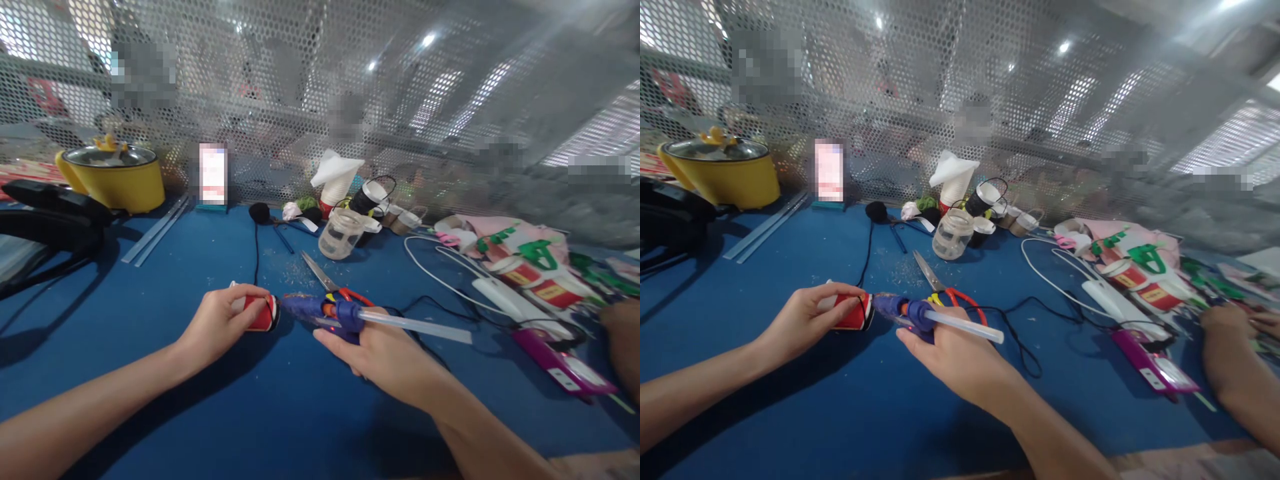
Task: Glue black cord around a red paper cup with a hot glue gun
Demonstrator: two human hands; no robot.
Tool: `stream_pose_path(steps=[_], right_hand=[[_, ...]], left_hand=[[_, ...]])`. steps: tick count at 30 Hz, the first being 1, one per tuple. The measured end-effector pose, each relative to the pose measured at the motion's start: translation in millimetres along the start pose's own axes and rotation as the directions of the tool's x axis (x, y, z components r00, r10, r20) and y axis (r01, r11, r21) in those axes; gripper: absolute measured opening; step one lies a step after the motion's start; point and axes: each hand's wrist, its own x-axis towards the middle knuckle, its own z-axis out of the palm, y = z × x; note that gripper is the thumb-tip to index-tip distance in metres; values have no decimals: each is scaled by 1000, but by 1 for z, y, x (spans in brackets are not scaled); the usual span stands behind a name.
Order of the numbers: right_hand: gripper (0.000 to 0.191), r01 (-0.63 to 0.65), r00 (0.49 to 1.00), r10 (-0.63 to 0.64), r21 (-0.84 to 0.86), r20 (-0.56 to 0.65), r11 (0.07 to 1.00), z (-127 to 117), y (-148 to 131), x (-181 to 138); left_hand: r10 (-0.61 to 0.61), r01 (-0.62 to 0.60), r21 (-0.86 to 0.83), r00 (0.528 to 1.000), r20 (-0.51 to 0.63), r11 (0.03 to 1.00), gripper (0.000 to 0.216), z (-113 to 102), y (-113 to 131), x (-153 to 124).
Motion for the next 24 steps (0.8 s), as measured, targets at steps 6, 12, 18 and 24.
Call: stream_pose_path(steps=[6,12,18,24], right_hand=[[42,-4,1000,5,-31,11,1000,0,-1,0],[41,25,1000,-25,-30,0,999,1,0,-2],[34,57,998,-58,-21,-14,998,1,2,-3],[34,9,1000,-9,-15,-7,1000,1,1,-1]], left_hand=[[11,-11,1,1000,2,1000,27,0,-2,0],[-15,15,-28,1000,0,999,27,1,-1,1],[-47,48,-80,999,8,996,28,3,-3,2],[-12,11,-49,1000,-9,999,27,2,-4,1]])
